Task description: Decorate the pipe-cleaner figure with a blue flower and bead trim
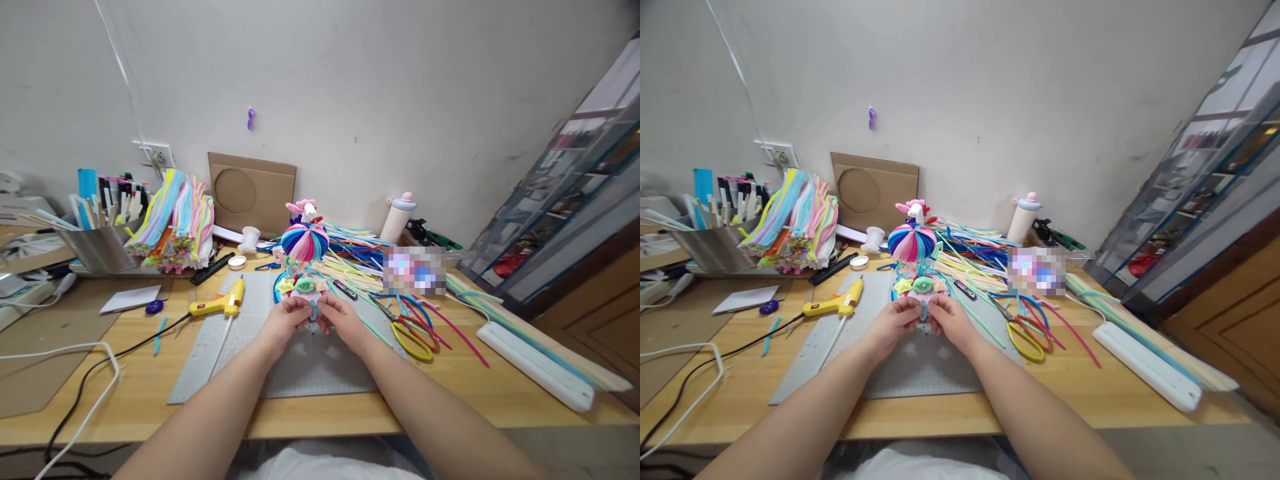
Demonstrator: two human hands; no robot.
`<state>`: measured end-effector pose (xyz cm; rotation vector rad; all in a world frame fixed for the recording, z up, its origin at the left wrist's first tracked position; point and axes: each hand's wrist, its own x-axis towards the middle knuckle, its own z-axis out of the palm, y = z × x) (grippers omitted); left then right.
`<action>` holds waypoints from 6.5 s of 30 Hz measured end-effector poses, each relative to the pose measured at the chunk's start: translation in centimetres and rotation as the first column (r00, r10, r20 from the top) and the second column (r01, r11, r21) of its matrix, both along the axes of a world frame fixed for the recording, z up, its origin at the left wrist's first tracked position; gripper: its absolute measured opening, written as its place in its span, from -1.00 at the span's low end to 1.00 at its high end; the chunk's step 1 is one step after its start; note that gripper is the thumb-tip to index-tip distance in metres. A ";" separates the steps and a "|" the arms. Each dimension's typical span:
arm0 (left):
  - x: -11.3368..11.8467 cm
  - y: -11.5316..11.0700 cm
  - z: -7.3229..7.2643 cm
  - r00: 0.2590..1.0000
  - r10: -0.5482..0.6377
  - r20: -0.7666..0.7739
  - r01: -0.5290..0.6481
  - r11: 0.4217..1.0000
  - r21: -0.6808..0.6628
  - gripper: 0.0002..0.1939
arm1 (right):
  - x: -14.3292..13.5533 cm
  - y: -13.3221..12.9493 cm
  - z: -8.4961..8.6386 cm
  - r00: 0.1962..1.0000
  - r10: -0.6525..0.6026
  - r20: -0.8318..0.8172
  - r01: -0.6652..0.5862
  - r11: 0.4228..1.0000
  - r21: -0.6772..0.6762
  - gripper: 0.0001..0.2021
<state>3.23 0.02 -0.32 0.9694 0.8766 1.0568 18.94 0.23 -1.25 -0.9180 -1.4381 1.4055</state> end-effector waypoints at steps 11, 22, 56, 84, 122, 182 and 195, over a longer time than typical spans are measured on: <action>0.3 0.0 0.1 0.988 0.056 -0.144 -0.040 0.993 0.111 -0.80 | -0.2 0.2 -0.6 0.997 -0.021 0.078 0.014 0.996 0.085 -0.82; 0.4 -0.2 0.2 0.975 0.023 -0.222 0.009 0.990 0.140 -0.83 | -0.1 0.0 -0.2 0.989 -0.035 0.144 0.023 0.996 0.085 -0.81; 0.0 -0.5 0.6 0.999 -0.008 0.044 0.012 0.996 -0.084 -0.73 | -0.4 -0.3 0.1 0.999 -0.044 0.011 0.045 0.997 -0.059 -0.74; 0.1 -0.1 0.1 0.991 0.089 -0.100 -0.069 0.980 0.185 -0.78 | -0.6 -0.4 0.0 0.996 -0.078 -0.029 0.077 0.996 -0.042 -0.78; 0.0 -0.1 0.1 0.990 0.039 -0.138 -0.029 0.997 0.073 -0.77 | -0.7 -0.3 0.0 0.997 -0.064 -0.037 0.060 0.993 -0.098 -0.71; 0.2 -0.2 -0.1 0.992 0.024 -0.123 -0.023 1.000 0.012 -0.80 | -0.6 -0.2 -0.5 0.994 -0.022 0.105 0.021 1.000 0.011 -0.72; 0.4 -0.2 -0.4 0.990 0.037 -0.137 -0.036 0.999 0.009 -0.75 | -0.7 0.0 -0.8 0.995 -0.044 0.090 0.044 0.999 0.006 -0.74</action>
